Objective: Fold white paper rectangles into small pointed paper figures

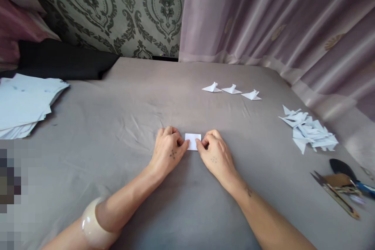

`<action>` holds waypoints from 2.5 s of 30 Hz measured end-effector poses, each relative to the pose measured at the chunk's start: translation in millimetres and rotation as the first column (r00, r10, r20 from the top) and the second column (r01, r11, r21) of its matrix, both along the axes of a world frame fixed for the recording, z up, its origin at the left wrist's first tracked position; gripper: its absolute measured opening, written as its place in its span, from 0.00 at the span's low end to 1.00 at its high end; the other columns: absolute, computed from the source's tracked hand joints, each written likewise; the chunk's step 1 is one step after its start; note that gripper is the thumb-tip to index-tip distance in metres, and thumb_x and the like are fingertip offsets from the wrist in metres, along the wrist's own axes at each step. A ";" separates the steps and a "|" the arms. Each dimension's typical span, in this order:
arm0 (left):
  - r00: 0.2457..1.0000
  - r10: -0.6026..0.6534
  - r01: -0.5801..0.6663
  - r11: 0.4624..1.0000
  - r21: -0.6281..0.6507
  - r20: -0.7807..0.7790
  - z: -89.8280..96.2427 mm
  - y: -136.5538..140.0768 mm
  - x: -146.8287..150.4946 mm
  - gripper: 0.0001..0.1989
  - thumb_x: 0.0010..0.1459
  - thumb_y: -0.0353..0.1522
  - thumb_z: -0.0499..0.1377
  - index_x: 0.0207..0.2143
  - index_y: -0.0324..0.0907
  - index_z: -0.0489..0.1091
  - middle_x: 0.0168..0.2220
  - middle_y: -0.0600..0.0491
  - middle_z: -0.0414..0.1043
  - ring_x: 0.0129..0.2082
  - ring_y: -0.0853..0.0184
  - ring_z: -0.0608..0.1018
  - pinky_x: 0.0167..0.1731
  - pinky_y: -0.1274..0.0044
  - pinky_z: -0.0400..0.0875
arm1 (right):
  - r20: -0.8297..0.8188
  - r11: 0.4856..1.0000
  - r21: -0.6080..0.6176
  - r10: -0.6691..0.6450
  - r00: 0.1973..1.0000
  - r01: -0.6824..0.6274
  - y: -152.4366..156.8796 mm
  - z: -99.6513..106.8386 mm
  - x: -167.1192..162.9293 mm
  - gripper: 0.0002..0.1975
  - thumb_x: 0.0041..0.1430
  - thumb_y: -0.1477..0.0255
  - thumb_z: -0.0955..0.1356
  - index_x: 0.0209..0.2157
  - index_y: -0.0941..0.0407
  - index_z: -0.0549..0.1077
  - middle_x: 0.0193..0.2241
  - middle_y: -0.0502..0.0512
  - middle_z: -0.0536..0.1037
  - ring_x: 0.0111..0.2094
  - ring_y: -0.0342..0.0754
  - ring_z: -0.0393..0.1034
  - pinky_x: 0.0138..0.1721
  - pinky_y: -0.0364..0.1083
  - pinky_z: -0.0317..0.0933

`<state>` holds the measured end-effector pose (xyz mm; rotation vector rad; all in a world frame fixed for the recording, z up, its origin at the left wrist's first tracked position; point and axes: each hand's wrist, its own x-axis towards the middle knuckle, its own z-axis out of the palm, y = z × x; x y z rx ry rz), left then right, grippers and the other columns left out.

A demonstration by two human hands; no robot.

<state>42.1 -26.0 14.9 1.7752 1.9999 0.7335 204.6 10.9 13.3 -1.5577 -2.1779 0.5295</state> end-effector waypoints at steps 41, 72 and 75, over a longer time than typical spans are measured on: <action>0.974 -0.215 0.216 0.976 0.014 -0.075 -6.0 -14.2 -8.2 0.20 0.59 0.29 0.52 0.52 0.54 0.71 0.54 0.50 0.70 0.54 0.49 0.63 0.48 0.56 0.60 | -0.036 0.937 -0.347 -0.042 0.998 0.026 7.4 16.0 -21.3 0.15 0.39 0.70 0.72 0.33 0.54 0.71 0.39 0.53 0.69 0.39 0.47 0.67 0.36 0.43 0.61; 0.990 -0.137 0.142 0.972 0.189 -0.040 -16.2 -14.6 -5.9 0.12 0.57 0.35 0.60 0.43 0.42 0.72 0.43 0.46 0.69 0.43 0.59 0.72 0.45 0.68 0.70 | -0.051 0.981 -0.093 0.166 0.985 -0.170 -3.8 15.5 2.2 0.09 0.53 0.71 0.66 0.37 0.54 0.65 0.41 0.52 0.66 0.37 0.44 0.66 0.41 0.45 0.60; 0.993 -0.117 0.114 0.978 0.176 0.008 -16.3 -11.9 -4.4 0.13 0.53 0.34 0.62 0.41 0.41 0.72 0.44 0.46 0.68 0.45 0.57 0.71 0.47 0.64 0.69 | -0.070 0.978 -0.128 0.157 0.985 -0.165 -6.0 17.2 7.0 0.09 0.53 0.70 0.66 0.36 0.53 0.63 0.38 0.50 0.68 0.35 0.44 0.65 0.37 0.44 0.59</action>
